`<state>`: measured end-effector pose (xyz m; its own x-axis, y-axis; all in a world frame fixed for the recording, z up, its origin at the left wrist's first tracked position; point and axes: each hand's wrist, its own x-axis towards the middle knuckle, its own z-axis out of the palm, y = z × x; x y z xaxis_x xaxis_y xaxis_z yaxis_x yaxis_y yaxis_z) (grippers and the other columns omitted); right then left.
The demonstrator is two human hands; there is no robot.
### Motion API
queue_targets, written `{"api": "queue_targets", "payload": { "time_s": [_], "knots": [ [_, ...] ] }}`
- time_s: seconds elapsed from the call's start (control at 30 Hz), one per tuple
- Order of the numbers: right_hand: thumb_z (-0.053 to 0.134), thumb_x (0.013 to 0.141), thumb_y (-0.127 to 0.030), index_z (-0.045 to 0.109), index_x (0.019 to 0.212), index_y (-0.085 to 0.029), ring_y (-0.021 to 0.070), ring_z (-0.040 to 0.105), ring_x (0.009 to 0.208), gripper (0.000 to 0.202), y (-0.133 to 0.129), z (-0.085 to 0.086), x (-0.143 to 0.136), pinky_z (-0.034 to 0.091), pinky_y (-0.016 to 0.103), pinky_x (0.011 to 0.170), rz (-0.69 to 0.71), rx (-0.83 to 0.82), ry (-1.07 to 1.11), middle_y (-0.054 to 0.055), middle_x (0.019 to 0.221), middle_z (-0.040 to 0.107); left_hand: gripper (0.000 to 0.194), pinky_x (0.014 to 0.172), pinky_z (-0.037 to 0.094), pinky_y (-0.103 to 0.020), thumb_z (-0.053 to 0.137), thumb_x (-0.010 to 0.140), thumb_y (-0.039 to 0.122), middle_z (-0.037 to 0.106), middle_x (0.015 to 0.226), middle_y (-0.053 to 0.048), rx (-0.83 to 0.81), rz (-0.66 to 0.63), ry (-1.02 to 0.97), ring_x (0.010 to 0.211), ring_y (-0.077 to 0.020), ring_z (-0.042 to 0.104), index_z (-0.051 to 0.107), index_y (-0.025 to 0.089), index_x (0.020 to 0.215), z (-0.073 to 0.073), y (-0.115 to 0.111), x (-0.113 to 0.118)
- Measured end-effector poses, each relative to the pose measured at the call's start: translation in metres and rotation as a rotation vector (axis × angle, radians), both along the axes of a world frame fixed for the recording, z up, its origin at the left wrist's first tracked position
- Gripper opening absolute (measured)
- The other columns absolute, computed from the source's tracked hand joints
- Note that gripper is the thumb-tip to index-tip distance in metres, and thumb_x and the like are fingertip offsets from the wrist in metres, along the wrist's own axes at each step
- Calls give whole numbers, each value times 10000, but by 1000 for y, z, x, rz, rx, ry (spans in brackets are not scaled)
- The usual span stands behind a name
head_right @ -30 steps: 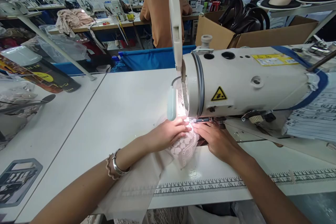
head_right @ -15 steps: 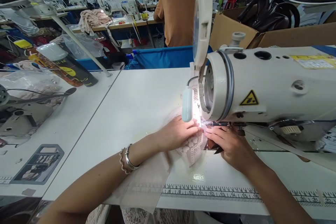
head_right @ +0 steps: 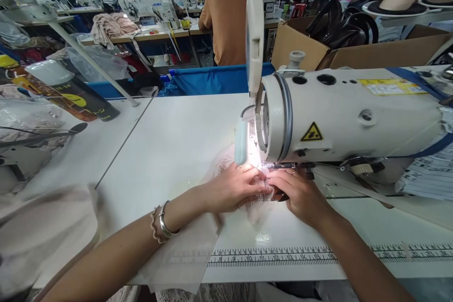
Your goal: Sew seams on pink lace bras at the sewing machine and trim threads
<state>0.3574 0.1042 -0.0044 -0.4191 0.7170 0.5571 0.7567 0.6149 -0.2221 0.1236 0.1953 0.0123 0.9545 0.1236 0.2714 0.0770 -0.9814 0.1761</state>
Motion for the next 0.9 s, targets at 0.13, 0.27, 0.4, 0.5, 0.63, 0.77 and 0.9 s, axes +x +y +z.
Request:
{"api": "queue_targets", "payload": {
  "time_s": [0.13,0.27,0.4,0.5,0.63,0.77,0.9],
  "knots": [
    [387,745,76,657,1163,-220,199,693,1027,579,0,2,-1,560,354,918,-43,-33,-28,36,1098,750,366,775,387,-355,559,1012,423,633,1087,-91,86,102,-10,901,-214,545,599,212,1309,-4,-11,5],
    [400,795,86,665,1146,-207,192,686,1051,528,0,4,-1,561,347,919,-10,28,-33,54,1116,749,245,698,397,-330,451,1053,246,652,962,-75,167,87,-46,777,-175,525,642,128,1150,-9,-15,9],
    [497,830,62,671,1008,-212,193,669,917,371,-2,7,-1,568,344,798,61,47,-3,40,1040,760,302,680,415,-313,357,1017,68,668,962,-89,170,87,-51,772,-172,531,646,128,954,-9,-12,7],
    [474,810,87,660,1002,-203,195,653,880,394,-4,10,-2,557,343,751,44,63,-33,37,1026,762,287,642,406,-314,365,981,29,664,963,-87,175,124,-33,747,-182,511,638,120,974,-5,-12,6],
    [358,741,118,658,1141,-197,197,675,931,591,-3,10,-3,570,348,808,-3,60,-72,26,1012,765,285,647,403,-321,387,941,-5,647,988,-88,180,183,-18,762,-196,504,626,119,1036,-4,-16,7],
    [386,765,99,672,1208,-214,201,685,1028,613,-2,5,-2,568,354,912,-31,79,-102,36,1117,758,233,634,394,-323,395,963,26,631,993,-110,215,191,-36,762,-192,511,614,105,956,-5,-13,9],
    [374,748,102,672,1199,-208,202,685,1039,623,-1,2,-2,571,349,902,-86,95,-144,36,1156,754,244,566,345,-307,401,968,17,624,890,-76,197,100,3,703,-162,514,597,127,875,1,-3,8]
  ]
}}
